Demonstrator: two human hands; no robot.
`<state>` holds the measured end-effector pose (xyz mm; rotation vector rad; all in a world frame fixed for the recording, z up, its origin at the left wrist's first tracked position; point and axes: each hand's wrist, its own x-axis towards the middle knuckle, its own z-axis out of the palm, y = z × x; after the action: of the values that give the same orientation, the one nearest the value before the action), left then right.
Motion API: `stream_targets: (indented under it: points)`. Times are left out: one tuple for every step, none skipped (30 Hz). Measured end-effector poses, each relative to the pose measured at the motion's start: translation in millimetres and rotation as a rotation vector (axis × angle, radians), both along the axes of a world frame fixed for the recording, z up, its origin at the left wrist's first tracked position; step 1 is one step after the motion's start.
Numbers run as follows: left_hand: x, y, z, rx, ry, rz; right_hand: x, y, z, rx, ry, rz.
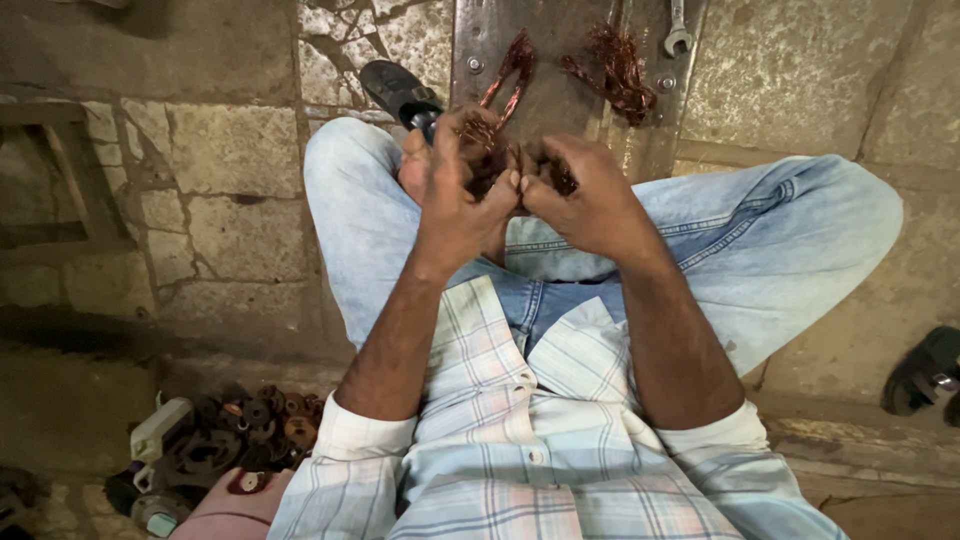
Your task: The person sits on the floor and twists strands of copper wire by hand into a compact bundle. They repeatedly gather, align, and twist the wire, occasionally using a metal bar to press or straighten sections. The person continues twisting and compacting the wire throughout the clip.
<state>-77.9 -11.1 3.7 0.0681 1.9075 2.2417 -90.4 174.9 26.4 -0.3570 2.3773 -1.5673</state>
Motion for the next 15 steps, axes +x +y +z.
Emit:
stream_targets:
  points:
    - [1, 1, -1, -0.047, 0.058, 0.013, 0, 1, -2, -0.029, -0.048, 0.015]
    - [1, 1, -1, -0.093, 0.115, 0.026, -1, 2, -3, -0.057, -0.095, 0.031]
    - [1, 1, -2, -0.072, 0.084, 0.052, -1, 3, -5, -0.086, -0.142, 0.047]
    - [1, 1, -2, -0.05, 0.055, 0.078, 0, 4, -6, -0.135, -0.165, 0.034]
    - [0, 1, -2, -0.028, 0.026, 0.104, 1, 5, -7, -0.184, -0.187, 0.022]
    - [0, 0, -2, -0.016, 0.014, 0.099, 1, 6, -7, -0.234, -0.21, 0.01]
    - [-1, -1, -2, -0.005, 0.0, 0.093, 1, 7, -8, -0.216, -0.195, 0.013]
    - [-1, -1, -2, 0.007, -0.015, 0.088, 0, 9, -9, -0.197, -0.18, 0.017]
    - [-1, -2, -2, 0.036, -0.044, 0.084, -1, 11, -9, -0.179, -0.166, 0.021]
    - [-1, -2, -2, 0.065, -0.073, 0.081, -2, 12, -9, -0.186, -0.157, 0.022]
    - [-1, -2, -1, 0.094, -0.102, 0.077, -3, 13, -9, -0.194, -0.148, 0.023]
    - [-1, -2, -1, 0.115, -0.073, 0.06, -3, 14, -9, -0.202, -0.139, 0.024]
    - [-1, -2, -1, 0.136, -0.045, 0.044, -3, 14, -9, -0.211, -0.133, 0.027]
    - [-2, -2, 0, 0.156, -0.017, 0.027, -3, 15, -8, -0.221, -0.127, 0.029]
    - [-2, -2, 0, 0.16, -0.006, 0.027, -3, 15, -8, -0.23, -0.12, 0.031]
